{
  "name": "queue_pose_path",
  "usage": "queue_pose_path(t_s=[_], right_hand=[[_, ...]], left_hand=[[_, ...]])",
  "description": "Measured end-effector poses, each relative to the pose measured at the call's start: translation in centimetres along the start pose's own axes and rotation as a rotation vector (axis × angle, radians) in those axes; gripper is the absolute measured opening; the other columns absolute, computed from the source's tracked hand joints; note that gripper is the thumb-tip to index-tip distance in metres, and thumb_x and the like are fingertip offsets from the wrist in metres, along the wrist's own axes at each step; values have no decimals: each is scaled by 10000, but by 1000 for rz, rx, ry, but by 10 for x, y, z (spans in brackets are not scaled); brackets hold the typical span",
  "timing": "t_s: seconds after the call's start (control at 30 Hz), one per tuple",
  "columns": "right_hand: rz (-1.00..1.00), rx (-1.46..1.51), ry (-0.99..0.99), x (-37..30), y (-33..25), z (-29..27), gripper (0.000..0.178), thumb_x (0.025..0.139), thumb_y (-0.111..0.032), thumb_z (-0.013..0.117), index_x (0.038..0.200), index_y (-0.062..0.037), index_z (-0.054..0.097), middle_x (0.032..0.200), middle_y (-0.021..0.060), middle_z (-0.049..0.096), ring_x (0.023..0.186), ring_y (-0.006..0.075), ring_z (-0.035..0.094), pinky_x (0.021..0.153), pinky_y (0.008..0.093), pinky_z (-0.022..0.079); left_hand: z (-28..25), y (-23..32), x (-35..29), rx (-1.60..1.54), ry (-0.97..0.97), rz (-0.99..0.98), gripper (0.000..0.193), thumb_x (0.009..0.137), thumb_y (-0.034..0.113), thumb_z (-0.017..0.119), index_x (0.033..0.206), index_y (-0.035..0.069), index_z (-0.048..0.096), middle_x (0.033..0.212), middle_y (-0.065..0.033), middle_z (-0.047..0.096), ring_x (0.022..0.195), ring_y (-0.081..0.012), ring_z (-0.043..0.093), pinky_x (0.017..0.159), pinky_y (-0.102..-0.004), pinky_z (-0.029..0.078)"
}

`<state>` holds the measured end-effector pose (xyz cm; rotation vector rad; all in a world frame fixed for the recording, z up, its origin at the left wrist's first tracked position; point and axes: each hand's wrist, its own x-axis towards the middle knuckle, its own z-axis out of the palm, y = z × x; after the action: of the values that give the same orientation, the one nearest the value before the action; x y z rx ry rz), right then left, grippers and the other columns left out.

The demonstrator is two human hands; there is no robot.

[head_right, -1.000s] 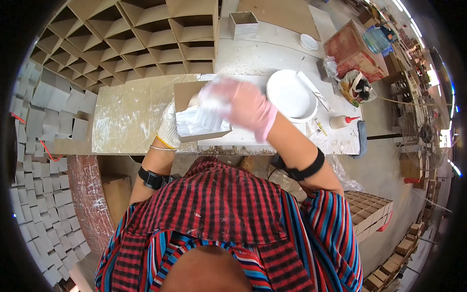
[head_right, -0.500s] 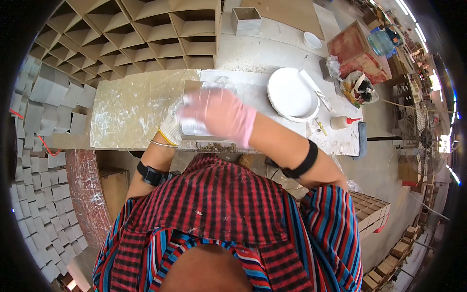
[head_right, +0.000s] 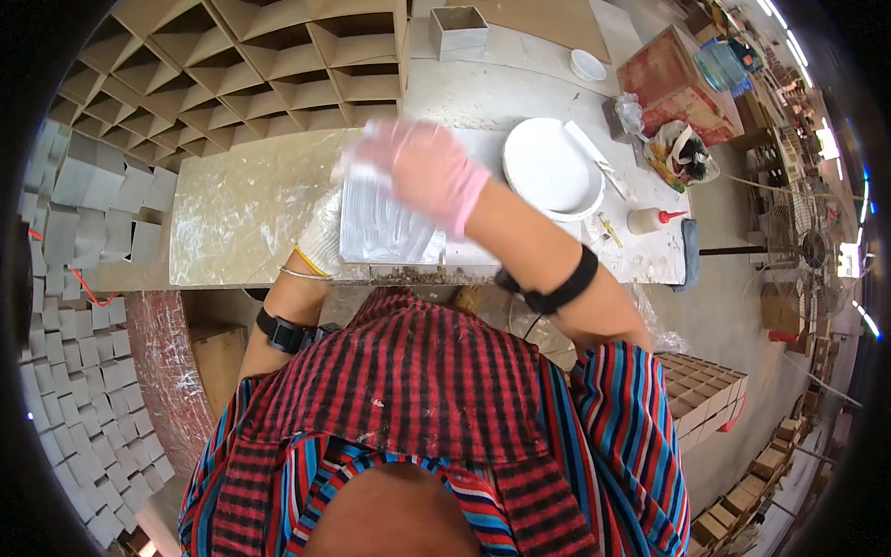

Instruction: The person is applying a white adhesive or sealant to the edges and surfaces of small wooden boxes or components in a furniture manufacturing setting.

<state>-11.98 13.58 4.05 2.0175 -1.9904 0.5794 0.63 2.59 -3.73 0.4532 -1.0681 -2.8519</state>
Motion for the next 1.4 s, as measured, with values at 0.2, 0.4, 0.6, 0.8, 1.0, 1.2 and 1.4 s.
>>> queue_pose_path(t_s=[0.2,0.4,0.6,0.8,1.0,1.2,1.4], right_hand=[[129,39,-6,-19,3,-28,247,785,-209,532,1029,-170,555,1007,72,562,906,268,546,774,364,462],[-29,-5,-66,-53,11,-10,240,761,-221,551,996,-178,572,946,64,580,890,228,569,741,324,486],[317,-92,126,-41,35,-16,300,723,-178,552,1023,-171,550,904,100,578,831,249,576,690,357,489],[-39,93,-208,-33,-31,-16,267,731,-155,541,994,-199,556,924,100,581,817,266,584,676,369,495],[216,-68,140,-24,27,-8,237,754,-209,546,989,-196,578,994,99,581,903,274,566,746,359,474],[130,147,-115,-45,-20,-30,336,666,-183,634,996,-168,575,986,46,578,920,253,553,773,342,465],[-111,188,147,-49,-2,-26,268,653,-64,637,913,-126,626,875,42,601,740,227,575,690,326,473]], left_hand=[[-4,5,-1,-168,15,-37,424,854,301,463,1170,19,450,1104,-89,529,978,-189,524,819,-303,445],[-3,11,6,-331,-95,-101,422,864,323,427,1158,22,464,1111,-107,530,987,-220,525,851,-331,434],[-8,6,6,-294,14,-72,429,866,335,413,1159,26,464,1109,-116,529,991,-232,520,852,-345,431],[-22,2,20,58,42,54,449,869,359,387,1166,30,458,1148,-123,500,1006,-246,507,837,-341,440],[-16,14,7,-377,28,-86,377,875,261,376,1162,27,443,1119,-130,513,977,-255,534,832,-366,452],[-16,13,4,-216,45,95,386,866,264,382,1167,29,438,1138,-125,503,1023,-247,506,885,-373,408],[-21,26,11,-322,-19,56,402,866,312,393,1132,22,478,1113,-135,524,1001,-271,518,865,-401,430]])
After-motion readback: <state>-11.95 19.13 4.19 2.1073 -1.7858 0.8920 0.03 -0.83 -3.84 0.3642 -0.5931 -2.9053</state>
